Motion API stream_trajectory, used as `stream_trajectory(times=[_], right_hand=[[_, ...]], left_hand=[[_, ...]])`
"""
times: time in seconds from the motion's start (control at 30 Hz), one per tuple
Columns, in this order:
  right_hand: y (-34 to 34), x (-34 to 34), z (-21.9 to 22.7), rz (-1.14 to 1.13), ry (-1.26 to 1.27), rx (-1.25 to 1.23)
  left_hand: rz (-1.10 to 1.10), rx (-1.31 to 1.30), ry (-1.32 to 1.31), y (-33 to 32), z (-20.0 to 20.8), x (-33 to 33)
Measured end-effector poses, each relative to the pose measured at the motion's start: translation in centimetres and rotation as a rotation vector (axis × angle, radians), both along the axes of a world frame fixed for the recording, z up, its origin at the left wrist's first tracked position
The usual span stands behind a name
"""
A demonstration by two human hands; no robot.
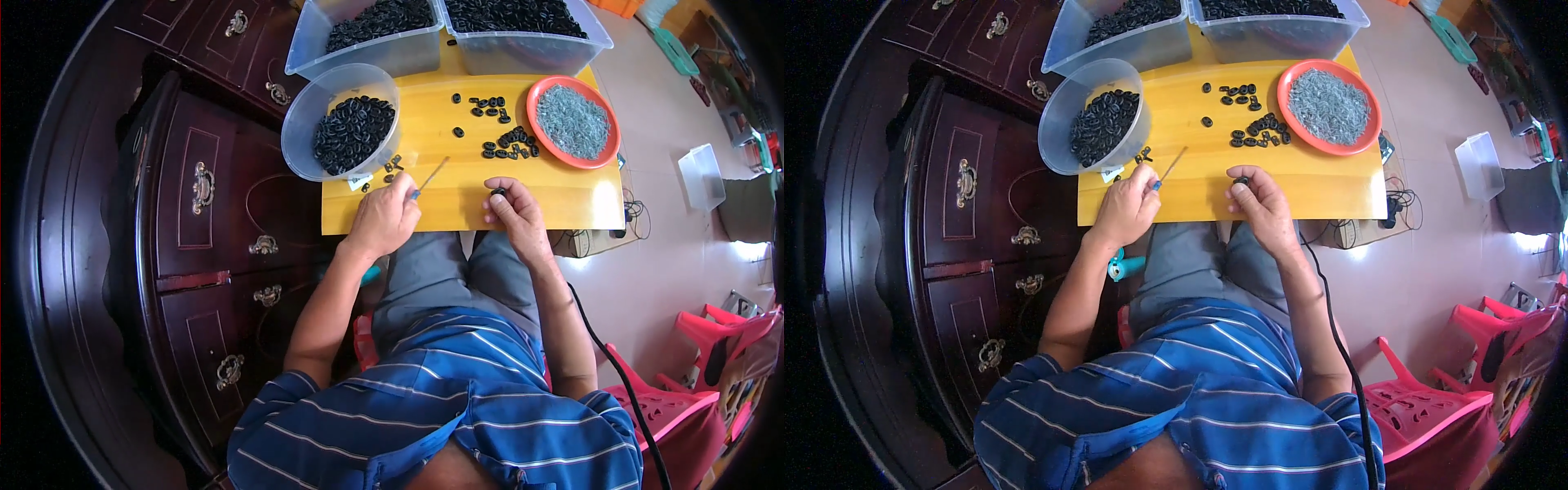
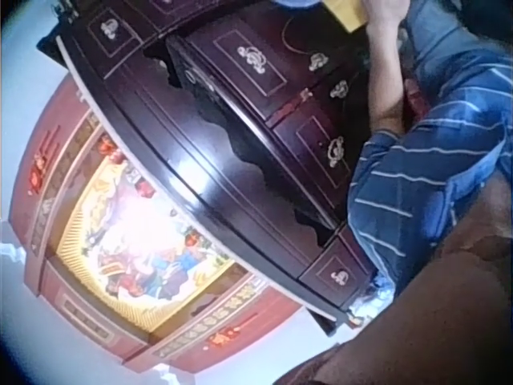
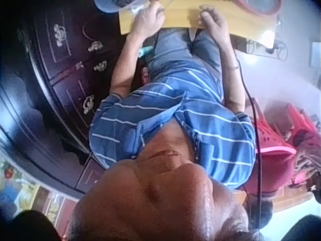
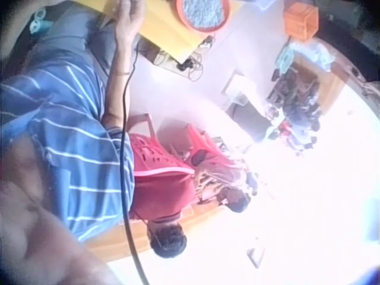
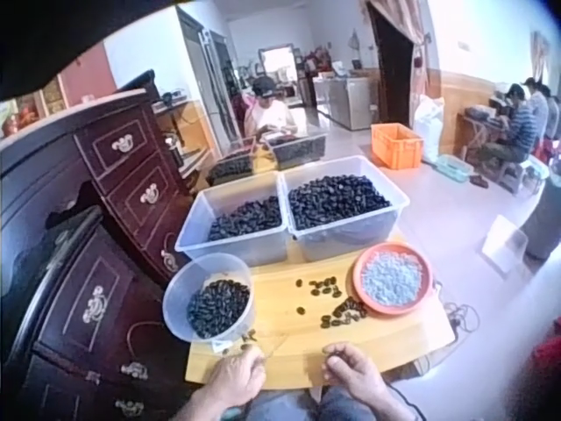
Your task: The person assembles plastic fasteners by inserting metal pins into the plastic pieces by hand and fitting them with a thin metal tool.
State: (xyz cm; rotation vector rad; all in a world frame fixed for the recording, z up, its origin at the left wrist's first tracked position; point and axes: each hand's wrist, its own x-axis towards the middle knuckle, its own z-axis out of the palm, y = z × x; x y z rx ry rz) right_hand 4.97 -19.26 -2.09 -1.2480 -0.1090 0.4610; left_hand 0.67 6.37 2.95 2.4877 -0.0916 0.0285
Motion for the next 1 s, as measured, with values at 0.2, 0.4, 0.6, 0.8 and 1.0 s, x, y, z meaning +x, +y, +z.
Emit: stream_trajectory(times=[0.2, 0.4, 0.6, 0.8, 1.0], right_hand=[[-0.9, -0.3, 0.1, 0.064, -0.001, 0.017], [-1.2, -0.5, -0.3, 0.102, -0.062, -0.039], [-1.3, -0.5, -0.5, 0.145, -0.074, -0.062], [-1.4, -0.3, -0.5, 0.169, -0.070, -0.089], [-1.7, 0.4, -0.8, 0.133, -0.009, 0.003]], left_hand=[[-0.160, -0.081, -0.011, -2.1, 2.7, -0.3], [-0.202, -0.179, 0.020, -2.9, 3.7, -0.1], [-0.248, -0.169, -0.001, -3.1, 2.7, 0.2], [-0.230, -0.078, -0.014, -3.1, 2.5, 0.5], [-0.189, -0.114, -0.109, -3.2, 2.2, 0.8]])
